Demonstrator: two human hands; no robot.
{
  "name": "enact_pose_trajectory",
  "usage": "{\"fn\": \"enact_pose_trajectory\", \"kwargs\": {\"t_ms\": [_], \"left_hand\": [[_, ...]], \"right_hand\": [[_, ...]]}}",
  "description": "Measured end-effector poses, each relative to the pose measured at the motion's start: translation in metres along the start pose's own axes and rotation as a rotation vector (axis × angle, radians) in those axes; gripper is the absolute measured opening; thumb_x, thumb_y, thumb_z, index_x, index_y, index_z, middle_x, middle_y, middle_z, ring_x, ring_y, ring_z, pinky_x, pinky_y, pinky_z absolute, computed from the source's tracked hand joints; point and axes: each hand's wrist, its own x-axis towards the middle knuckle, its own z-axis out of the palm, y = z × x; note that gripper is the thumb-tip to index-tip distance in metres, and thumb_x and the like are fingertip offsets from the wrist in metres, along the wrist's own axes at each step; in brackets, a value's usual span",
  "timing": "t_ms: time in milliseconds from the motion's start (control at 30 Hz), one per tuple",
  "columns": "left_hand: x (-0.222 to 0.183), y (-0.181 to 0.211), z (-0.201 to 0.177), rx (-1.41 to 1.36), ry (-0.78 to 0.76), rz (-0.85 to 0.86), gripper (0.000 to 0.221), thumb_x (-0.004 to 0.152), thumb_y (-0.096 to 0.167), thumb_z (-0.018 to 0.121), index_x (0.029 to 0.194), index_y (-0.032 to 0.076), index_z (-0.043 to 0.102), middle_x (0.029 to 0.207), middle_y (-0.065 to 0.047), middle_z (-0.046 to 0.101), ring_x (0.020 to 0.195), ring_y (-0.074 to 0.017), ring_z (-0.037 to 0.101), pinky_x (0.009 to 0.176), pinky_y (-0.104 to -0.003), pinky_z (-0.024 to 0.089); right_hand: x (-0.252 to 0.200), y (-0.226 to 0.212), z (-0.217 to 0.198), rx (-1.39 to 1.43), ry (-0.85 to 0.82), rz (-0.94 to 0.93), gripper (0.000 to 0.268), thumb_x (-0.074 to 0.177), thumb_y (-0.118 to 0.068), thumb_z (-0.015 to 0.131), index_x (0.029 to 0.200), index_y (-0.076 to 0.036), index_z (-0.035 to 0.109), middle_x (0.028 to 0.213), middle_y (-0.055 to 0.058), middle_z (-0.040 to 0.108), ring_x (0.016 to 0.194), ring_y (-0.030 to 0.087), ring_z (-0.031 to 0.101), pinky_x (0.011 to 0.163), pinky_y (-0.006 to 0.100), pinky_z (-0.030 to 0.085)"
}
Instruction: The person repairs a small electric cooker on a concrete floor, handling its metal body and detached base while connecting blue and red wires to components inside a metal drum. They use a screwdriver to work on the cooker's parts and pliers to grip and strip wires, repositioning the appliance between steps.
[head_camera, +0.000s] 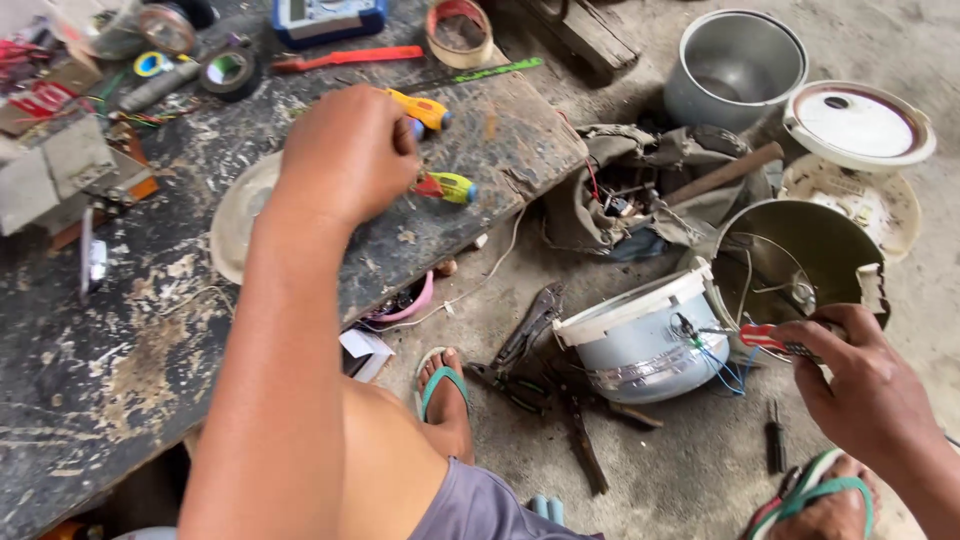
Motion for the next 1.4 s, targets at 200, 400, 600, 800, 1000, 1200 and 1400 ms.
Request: {"fn": "enact_pose_trajectory", "kwargs": {"t_ms": [200,400,600,800,1000,1200,1400], "left_hand": [[-0.007,-0.047,0.011,0.14,-0.015,-0.163,0.007,0.071,0.012,0.078,0.076,0.017,0.079,0.089,-0.009,0.076,0.089,-0.0334,0.071,0.08,-0.047,0.056],[-0.002,-0.067,0.02,0.199,0.075,-0.165,0.012,0.072,0.012,0.082,0.084,0.016,0.08,0.095,-0.016,0.074,0.09,-0.038,0.07,0.078,-0.048,0.055],[-0.019,-0.015,0.023,0.171,0.174,-0.047,0.015,0.077,0.014,0.084,0.09,0.01,0.077,0.102,-0.016,0.07,0.094,-0.0383,0.067,0.076,-0.05,0.053],[-0.041,0.124,0.14,-0.382,0.101,0.475,0.03,0.076,0.016,0.075,0.106,0.009,0.07,0.107,-0.014,0.07,0.096,-0.0369,0.068,0.079,-0.05,0.053],[-0.045,0.161,0.282,-0.166,-0.398,0.689,0.013,0.079,0.002,0.066,0.087,0.007,0.075,0.103,-0.017,0.07,0.093,-0.0384,0.073,0.073,-0.049,0.06],[-0.047,0.163,0.34,-0.154,-0.337,0.739,0.012,0.081,0.002,0.066,0.086,0.008,0.075,0.103,-0.016,0.068,0.095,-0.0373,0.07,0.073,-0.049,0.059],[-0.045,0.17,0.349,-0.016,-0.286,0.823,0.013,0.078,0.0,0.065,0.086,0.006,0.073,0.102,-0.012,0.066,0.088,-0.0307,0.07,0.067,-0.043,0.06]], "right_hand": [[0.001,0.004,0.005,-0.076,-0.021,0.046,0.036,0.085,-0.012,0.069,0.118,-0.026,0.073,0.125,0.01,0.062,0.099,0.03,0.07,0.083,0.042,0.059],[0.0,0.014,0.013,-0.017,0.045,-0.029,0.036,0.087,-0.01,0.068,0.122,-0.021,0.074,0.12,0.012,0.063,0.093,0.028,0.07,0.08,0.039,0.059],[0.004,-0.006,-0.004,-0.033,-0.02,0.073,0.035,0.087,-0.011,0.069,0.119,-0.024,0.074,0.122,0.012,0.063,0.09,0.03,0.069,0.076,0.04,0.057],[0.015,-0.019,-0.017,-0.014,0.001,-0.04,0.033,0.084,-0.008,0.067,0.114,-0.02,0.072,0.118,0.013,0.063,0.099,0.035,0.068,0.081,0.046,0.057],[0.025,-0.034,-0.028,0.0,-0.05,-0.014,0.036,0.081,-0.005,0.067,0.113,-0.021,0.073,0.117,0.015,0.062,0.092,0.035,0.069,0.074,0.047,0.057],[0.024,-0.035,-0.04,0.107,-0.057,-0.036,0.043,0.077,-0.001,0.066,0.115,-0.021,0.072,0.112,0.016,0.059,0.087,0.035,0.068,0.074,0.046,0.057],[0.017,-0.024,-0.04,0.16,-0.059,-0.012,0.047,0.077,0.002,0.069,0.115,-0.026,0.074,0.107,0.011,0.059,0.089,0.032,0.068,0.075,0.044,0.058]]}}
